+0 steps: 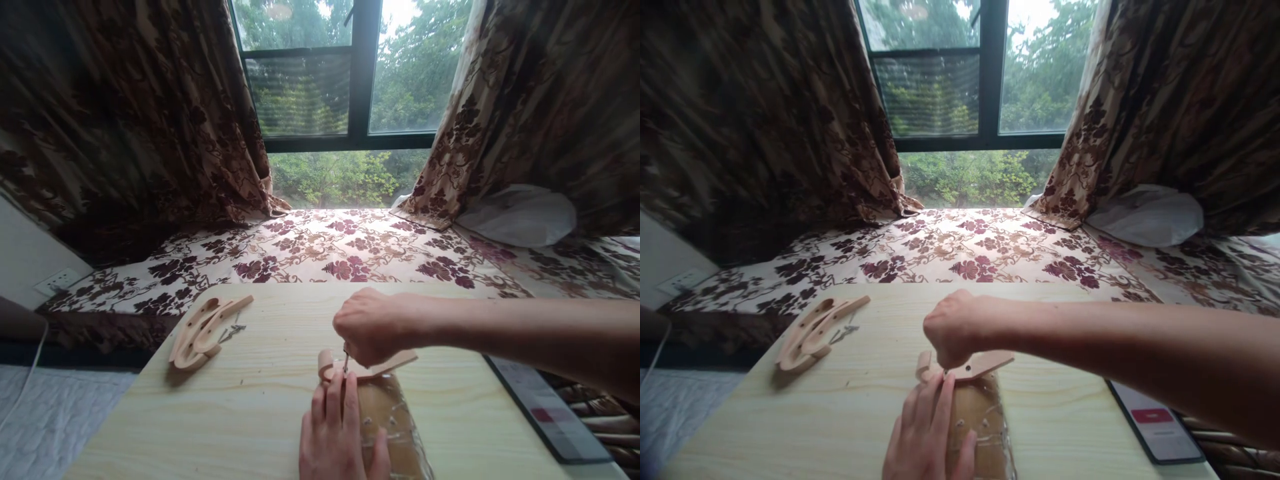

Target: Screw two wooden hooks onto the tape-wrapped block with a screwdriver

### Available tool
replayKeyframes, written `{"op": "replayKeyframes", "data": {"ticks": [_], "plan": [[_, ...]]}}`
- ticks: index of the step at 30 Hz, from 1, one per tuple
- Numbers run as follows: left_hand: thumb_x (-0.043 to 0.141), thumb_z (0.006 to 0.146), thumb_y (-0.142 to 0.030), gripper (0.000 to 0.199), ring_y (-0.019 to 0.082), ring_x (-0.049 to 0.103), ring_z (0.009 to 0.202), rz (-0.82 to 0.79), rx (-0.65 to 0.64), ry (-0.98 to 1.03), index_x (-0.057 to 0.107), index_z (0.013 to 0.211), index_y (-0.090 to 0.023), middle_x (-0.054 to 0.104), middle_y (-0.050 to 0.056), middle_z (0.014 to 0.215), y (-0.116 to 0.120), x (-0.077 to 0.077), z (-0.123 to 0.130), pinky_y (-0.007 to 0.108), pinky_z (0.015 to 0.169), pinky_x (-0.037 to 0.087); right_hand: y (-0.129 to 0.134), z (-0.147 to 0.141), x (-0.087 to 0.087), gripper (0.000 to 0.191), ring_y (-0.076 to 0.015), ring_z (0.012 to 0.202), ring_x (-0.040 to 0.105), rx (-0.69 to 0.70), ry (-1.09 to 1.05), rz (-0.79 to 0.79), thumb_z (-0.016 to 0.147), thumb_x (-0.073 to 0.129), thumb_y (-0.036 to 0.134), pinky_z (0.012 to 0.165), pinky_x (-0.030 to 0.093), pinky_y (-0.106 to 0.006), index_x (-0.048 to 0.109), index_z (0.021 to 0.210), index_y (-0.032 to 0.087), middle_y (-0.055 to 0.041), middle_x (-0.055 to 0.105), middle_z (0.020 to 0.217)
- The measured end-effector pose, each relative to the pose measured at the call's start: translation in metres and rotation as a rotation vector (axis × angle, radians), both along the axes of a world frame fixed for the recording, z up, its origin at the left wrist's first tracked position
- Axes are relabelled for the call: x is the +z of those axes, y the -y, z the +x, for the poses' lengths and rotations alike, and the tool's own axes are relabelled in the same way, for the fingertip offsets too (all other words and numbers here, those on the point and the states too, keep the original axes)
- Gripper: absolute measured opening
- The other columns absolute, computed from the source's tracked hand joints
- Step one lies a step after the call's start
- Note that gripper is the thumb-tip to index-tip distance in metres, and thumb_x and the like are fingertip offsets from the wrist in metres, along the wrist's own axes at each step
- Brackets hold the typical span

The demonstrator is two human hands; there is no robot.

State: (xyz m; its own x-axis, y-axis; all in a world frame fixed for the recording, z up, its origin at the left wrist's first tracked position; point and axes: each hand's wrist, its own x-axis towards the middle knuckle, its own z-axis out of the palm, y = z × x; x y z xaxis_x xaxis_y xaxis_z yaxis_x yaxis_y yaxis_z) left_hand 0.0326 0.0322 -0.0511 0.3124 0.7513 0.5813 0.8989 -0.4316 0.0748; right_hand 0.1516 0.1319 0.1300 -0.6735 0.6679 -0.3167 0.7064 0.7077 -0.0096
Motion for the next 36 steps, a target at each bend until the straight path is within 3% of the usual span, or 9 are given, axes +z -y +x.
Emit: {"op": "replayKeyframes", "data": {"ticks": [3,7,10,15,19,24,28,30,36], "plan": [[0.047,0.079,-0.030,0.052,0.023,0.050,0.112,0.002,0.013,-0.019,0.047,0.129,-0.019,0.055,0.005,0.127,0.000,-0.001,-0.002,0.033,0.081,0.048,0.005,-0.002,0.001,0.014,-0.0123,0.048,0.047,0.098,0.092,0.034,0.077,0.058,0.013,0.045,0.031,-0.027,0.065,0.065,0.011,-0.0051,0.060,0.057],[0.048,0.078,-0.032,0.048,0.025,0.052,0.108,0.054,-0.002,-0.031,0.052,0.124,-0.017,0.057,0.007,0.122,0.000,-0.001,-0.001,0.034,0.080,0.048,0.016,-0.002,-0.008,0.013,-0.0165,0.067,0.055,0.261,0.109,0.124,0.082,0.057,0.009,0.054,0.033,-0.029,0.066,0.072,0.013,-0.0100,0.067,0.082],[0.050,0.076,-0.033,0.046,0.026,0.052,0.107,0.041,0.036,0.015,0.054,0.120,-0.018,0.057,0.008,0.121,0.001,-0.001,0.004,0.036,0.080,0.047,0.018,-0.001,-0.014,0.020,-0.0178,0.074,0.056,0.336,0.104,0.164,0.084,0.052,0.007,0.057,0.034,-0.030,0.066,0.071,0.013,-0.0102,0.067,0.084],[0.048,0.078,-0.033,0.049,0.025,0.050,0.109,0.002,0.041,0.078,0.051,0.125,-0.017,0.057,0.007,0.121,0.001,0.000,0.007,0.036,0.084,0.045,0.008,-0.002,-0.010,0.016,-0.0131,0.056,0.052,0.275,0.137,0.101,0.081,0.059,0.013,0.049,0.032,-0.027,0.064,0.066,0.015,-0.0051,0.064,0.064],[0.046,0.082,-0.034,0.050,0.023,0.048,0.114,-0.008,-0.019,0.011,0.047,0.129,-0.017,0.053,0.006,0.128,0.000,-0.001,0.000,0.032,0.084,0.045,0.001,-0.005,-0.003,0.016,-0.0108,0.048,0.048,0.198,0.143,0.075,0.081,0.059,0.019,0.046,0.031,-0.025,0.064,0.067,0.013,-0.0033,0.060,0.055],[0.046,0.083,-0.038,0.049,0.025,0.048,0.112,0.017,-0.016,-0.016,0.048,0.127,-0.016,0.053,0.008,0.125,-0.001,-0.004,-0.005,0.033,0.084,0.046,0.011,-0.009,-0.003,0.014,-0.0116,0.050,0.050,0.201,0.152,0.092,0.083,0.055,0.011,0.046,0.032,-0.026,0.066,0.075,0.013,-0.0048,0.064,0.062],[0.053,0.080,-0.041,0.042,0.026,0.051,0.107,-0.019,-0.033,-0.036,0.055,0.116,-0.019,0.057,0.007,0.116,0.000,-0.005,-0.004,0.034,0.081,0.048,0.018,-0.006,-0.014,0.015,-0.0163,0.069,0.057,0.375,0.117,0.220,0.082,0.056,0.006,0.054,0.035,-0.030,0.067,0.076,0.015,-0.0094,0.069,0.086],[0.053,0.080,-0.040,0.041,0.026,0.051,0.107,-0.021,-0.027,-0.039,0.056,0.115,-0.019,0.058,0.007,0.116,0.000,-0.005,-0.004,0.034,0.081,0.048,0.018,-0.003,-0.018,0.016,-0.0179,0.074,0.057,0.445,0.115,0.260,0.081,0.057,0.006,0.056,0.036,-0.031,0.067,0.073,0.016,-0.0101,0.068,0.089],[0.039,0.088,-0.039,0.048,0.025,0.048,0.112,0.005,-0.002,-0.003,0.047,0.129,-0.016,0.053,0.008,0.125,0.001,-0.003,0.000,0.035,0.083,0.046,0.007,-0.002,-0.015,0.016,-0.0139,0.056,0.054,0.282,0.184,0.151,0.082,0.058,0.012,0.049,0.036,-0.028,0.067,0.069,0.016,-0.0059,0.066,0.067]]}}
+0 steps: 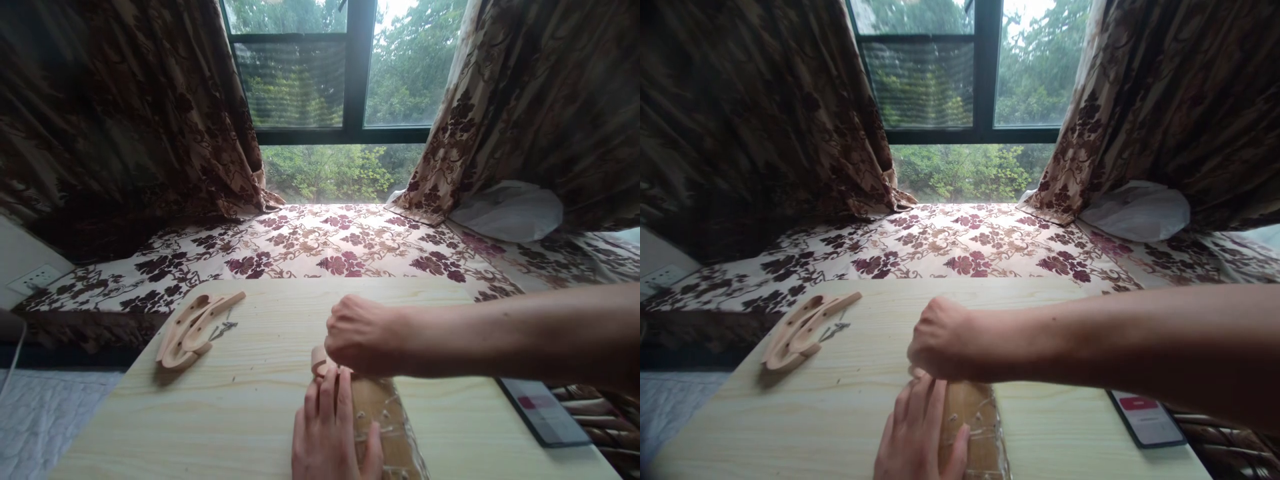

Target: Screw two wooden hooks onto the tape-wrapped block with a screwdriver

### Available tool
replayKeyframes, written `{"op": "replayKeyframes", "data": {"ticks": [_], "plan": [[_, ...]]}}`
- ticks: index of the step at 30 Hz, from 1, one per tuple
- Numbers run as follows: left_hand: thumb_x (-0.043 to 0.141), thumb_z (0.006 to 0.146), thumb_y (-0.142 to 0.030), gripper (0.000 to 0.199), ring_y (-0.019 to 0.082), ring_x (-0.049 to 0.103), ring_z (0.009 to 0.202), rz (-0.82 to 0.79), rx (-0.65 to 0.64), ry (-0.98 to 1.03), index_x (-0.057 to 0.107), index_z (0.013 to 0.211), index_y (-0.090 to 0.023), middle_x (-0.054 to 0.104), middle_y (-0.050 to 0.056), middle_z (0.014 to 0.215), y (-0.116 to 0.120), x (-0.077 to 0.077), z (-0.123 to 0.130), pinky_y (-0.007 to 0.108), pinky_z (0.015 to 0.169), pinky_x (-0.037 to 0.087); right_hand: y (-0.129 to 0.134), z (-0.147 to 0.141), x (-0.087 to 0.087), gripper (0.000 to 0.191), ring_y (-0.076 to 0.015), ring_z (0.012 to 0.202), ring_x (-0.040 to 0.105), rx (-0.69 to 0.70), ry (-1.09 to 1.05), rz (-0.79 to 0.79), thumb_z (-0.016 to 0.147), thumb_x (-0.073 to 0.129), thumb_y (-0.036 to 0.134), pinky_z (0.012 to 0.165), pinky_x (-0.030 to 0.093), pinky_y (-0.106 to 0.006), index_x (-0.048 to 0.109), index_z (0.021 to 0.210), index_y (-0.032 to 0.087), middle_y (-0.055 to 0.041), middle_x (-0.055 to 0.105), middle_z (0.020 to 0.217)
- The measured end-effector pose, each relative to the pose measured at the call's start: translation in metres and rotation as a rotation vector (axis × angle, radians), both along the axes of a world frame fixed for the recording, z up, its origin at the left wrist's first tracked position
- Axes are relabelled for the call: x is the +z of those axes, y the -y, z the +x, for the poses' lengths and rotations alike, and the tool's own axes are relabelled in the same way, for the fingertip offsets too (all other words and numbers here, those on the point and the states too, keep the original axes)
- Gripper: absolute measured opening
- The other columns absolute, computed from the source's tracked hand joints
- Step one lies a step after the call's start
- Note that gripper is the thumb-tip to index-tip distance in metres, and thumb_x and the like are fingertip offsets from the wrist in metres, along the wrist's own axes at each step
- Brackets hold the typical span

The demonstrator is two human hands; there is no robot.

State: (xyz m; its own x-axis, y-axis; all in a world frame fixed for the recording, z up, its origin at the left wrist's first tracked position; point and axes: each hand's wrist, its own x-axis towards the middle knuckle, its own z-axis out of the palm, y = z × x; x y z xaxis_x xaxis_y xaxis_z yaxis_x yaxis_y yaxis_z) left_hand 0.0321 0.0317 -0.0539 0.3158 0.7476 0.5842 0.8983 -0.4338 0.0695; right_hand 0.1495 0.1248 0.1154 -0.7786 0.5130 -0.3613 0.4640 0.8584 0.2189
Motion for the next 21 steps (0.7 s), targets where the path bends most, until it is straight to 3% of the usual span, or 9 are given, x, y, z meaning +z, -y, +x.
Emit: {"op": "replayKeyframes", "data": {"ticks": [7,14,17,21], "plan": [[0.044,0.086,-0.045,0.052,0.024,0.047,0.112,0.008,-0.028,-0.063,0.046,0.130,-0.016,0.052,0.007,0.127,-0.001,0.000,-0.005,0.032,0.083,0.047,-0.002,-0.013,0.014,0.012,-0.0122,0.051,0.052,-0.125,0.068,-0.075,0.081,0.060,0.019,0.050,0.038,-0.026,0.068,0.074,0.014,-0.0044,0.064,0.062],[0.051,0.082,-0.050,0.049,0.027,0.050,0.108,0.021,-0.027,-0.079,0.054,0.119,-0.017,0.054,0.009,0.121,0.001,-0.004,-0.005,0.035,0.081,0.048,0.012,-0.004,0.010,0.013,-0.0171,0.072,0.057,0.061,-0.004,0.028,0.083,0.058,0.011,0.054,0.037,-0.029,0.069,0.078,0.016,-0.0099,0.067,0.093],[0.052,0.082,-0.049,0.048,0.027,0.050,0.108,0.008,-0.026,-0.082,0.054,0.118,-0.017,0.055,0.009,0.120,0.001,-0.005,-0.006,0.035,0.081,0.048,0.011,-0.001,0.002,0.014,-0.0185,0.075,0.057,0.127,-0.042,0.031,0.083,0.058,0.011,0.053,0.036,-0.029,0.068,0.073,0.016,-0.0102,0.067,0.090],[0.050,0.083,-0.048,0.051,0.027,0.049,0.110,0.021,-0.040,-0.079,0.052,0.122,-0.016,0.054,0.009,0.123,-0.001,-0.004,-0.006,0.035,0.083,0.048,0.003,-0.003,0.000,0.013,-0.0147,0.063,0.055,0.029,-0.104,-0.010,0.078,0.063,0.011,0.049,0.035,-0.027,0.066,0.067,0.015,-0.0074,0.066,0.074]]}}
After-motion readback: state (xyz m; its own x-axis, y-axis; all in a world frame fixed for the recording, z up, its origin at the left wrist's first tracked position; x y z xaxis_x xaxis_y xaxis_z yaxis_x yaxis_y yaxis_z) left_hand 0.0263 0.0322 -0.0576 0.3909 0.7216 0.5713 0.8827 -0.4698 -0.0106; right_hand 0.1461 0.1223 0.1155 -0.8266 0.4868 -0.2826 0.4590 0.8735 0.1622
